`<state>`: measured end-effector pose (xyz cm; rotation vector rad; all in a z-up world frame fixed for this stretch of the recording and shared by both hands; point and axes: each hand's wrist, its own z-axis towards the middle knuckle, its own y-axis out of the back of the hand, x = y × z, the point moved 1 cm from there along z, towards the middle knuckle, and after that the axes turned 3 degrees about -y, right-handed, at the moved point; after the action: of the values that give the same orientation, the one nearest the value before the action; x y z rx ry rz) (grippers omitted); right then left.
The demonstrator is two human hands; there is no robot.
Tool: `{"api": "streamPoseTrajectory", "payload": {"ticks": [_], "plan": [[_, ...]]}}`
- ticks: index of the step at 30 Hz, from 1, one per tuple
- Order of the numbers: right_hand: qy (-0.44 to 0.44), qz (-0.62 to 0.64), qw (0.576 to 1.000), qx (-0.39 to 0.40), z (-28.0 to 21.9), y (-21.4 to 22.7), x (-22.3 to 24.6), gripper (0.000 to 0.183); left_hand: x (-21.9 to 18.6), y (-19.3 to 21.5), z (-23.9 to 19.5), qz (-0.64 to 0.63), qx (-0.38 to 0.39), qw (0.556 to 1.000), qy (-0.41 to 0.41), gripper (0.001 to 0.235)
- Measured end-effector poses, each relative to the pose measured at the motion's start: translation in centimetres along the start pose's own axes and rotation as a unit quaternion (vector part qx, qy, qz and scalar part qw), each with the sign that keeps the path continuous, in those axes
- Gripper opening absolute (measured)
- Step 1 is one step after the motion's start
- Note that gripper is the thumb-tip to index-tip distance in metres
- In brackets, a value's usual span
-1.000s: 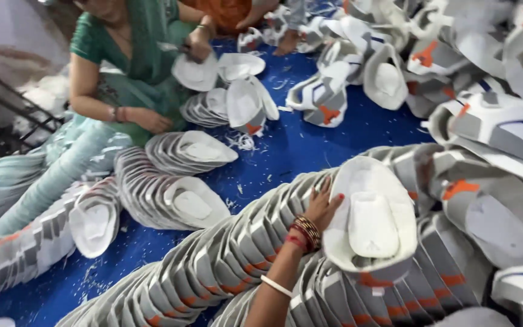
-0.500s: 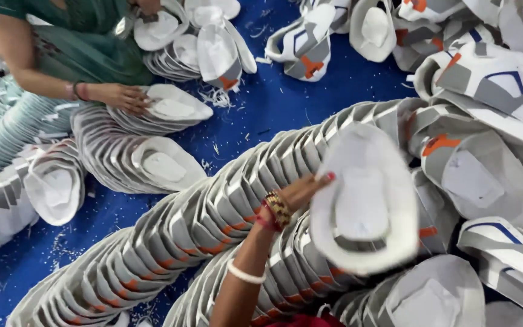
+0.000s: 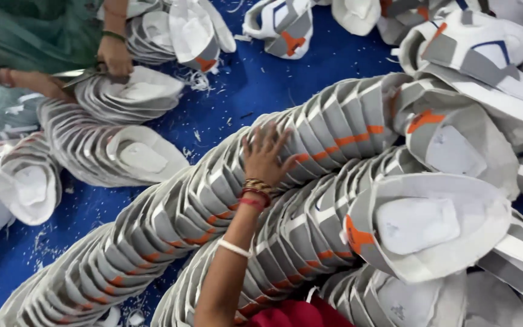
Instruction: The person picks up white sneaker uppers one at a time from a large pile, turns them over, and trims excess material from the edges with scissors. Trimmed uppers are placed onto a growing stack beside the pile of untrimmed parts.
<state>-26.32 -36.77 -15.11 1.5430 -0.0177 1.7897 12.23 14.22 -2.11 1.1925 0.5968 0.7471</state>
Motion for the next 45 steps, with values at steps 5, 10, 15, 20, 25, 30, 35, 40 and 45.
{"api": "streamPoseTrajectory", "payload": {"ticks": [5,10,15,20,25,30,35,40,45], "plan": [[-0.085,-0.043,0.994,-0.046,-5.6,-1.5,2.0,0.037,-0.4,3.5,0.0,-0.076,0.071,0.988,0.111,0.081],[-0.256,-0.115,0.947,-0.156,-21.7,0.9,4.4,0.038,-11.6,9.8,0.9,-0.263,0.056,0.957,-0.109,0.056],[-0.365,-0.167,0.885,-0.238,-31.5,4.1,7.0,0.039,-18.7,7.3,1.1,-0.494,0.235,0.834,-0.07,0.074],[-0.414,-0.177,0.857,-0.252,-33.4,7.3,3.8,0.04,-16.0,4.6,0.5,-0.458,0.343,0.813,-0.101,0.052],[-0.441,-0.168,0.851,-0.231,-27.5,13.7,2.0,0.041,-3.3,-4.1,-4.5,-0.232,0.151,0.932,-0.232,0.039],[-0.435,-0.144,0.873,-0.168,-26.0,11.9,-3.8,0.042,-7.2,-0.6,-3.1,-0.425,0.214,0.879,0.04,0.043],[-0.407,-0.126,0.899,-0.098,-21.9,9.0,-8.9,0.043,-9.9,1.8,-3.5,-0.518,0.214,0.794,0.234,0.051],[-0.39,-0.138,0.908,-0.069,-20.5,8.8,-11.1,0.044,-5.8,-3.8,-5.3,-0.531,0.178,0.824,0.088,0.044],[-0.394,-0.05,0.911,-0.108,-23.7,9.3,-12.1,0.033,-5.4,-3.7,-5.7,-0.503,0.165,0.848,0.038,0.041]]}}
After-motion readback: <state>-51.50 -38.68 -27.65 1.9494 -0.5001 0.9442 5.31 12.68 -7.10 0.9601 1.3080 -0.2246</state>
